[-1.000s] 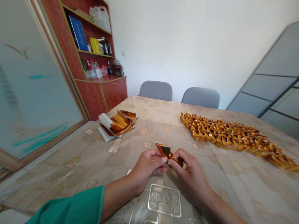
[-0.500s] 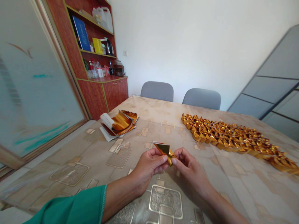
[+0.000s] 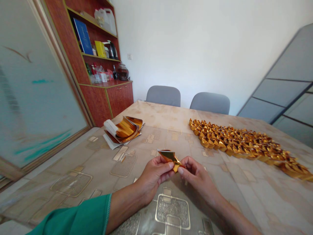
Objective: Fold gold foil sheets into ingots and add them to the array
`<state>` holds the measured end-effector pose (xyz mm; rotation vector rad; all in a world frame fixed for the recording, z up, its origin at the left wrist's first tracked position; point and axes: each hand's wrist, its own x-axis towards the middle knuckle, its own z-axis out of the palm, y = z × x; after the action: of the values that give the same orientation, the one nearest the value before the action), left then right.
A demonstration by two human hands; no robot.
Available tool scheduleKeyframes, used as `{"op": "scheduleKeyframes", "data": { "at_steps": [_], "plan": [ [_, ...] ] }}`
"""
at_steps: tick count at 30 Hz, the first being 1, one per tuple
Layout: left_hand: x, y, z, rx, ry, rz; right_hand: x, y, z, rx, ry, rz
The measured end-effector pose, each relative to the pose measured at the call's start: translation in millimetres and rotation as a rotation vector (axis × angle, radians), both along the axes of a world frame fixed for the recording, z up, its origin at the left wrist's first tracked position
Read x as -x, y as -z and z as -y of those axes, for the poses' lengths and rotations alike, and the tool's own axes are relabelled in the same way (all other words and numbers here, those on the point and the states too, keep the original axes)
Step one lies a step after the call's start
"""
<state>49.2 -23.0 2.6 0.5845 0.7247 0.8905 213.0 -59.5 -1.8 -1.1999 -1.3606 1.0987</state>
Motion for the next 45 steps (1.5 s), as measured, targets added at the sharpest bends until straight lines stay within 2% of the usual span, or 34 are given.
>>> {"op": "scheduleKeyframes", "data": {
  "at_steps": [6, 12, 15, 21, 29, 35, 45],
  "plan": [
    [1.7, 0.9, 2.9, 0.041, 0.048, 0.088, -1.1, -2.0, -2.8, 0.032, 0.001, -0.027],
    [2.1, 2.8, 3.0, -0.007, 0.094, 0.036, 3.9, 1.0, -0.8, 0.025, 0.037, -0.031],
    [0.2, 2.7, 2.2, -0.021, 0.079, 0.029, 4.6, 0.2, 0.0, 0.012, 0.060, -0.039],
    [-1.0, 0.2, 1.7, -0.010, 0.031, 0.067, 6.0, -4.4, 1.4, 0.061, -0.061, -0.113],
    [-2.7, 4.2, 2.8, -0.004, 0.031, 0.047, 10.0, 6.1, 0.9, 0.077, 0.046, -0.078],
    [-3.0, 2.0, 1.0, -0.007, 0.002, 0.055, 8.2, -1.6, 2.8, 0.067, -0.011, -0.160],
    [-2.9, 3.8, 1.3, 0.003, 0.057, 0.056, 4.6, -0.4, 0.4, 0.051, 0.041, -0.035]
  ]
}}
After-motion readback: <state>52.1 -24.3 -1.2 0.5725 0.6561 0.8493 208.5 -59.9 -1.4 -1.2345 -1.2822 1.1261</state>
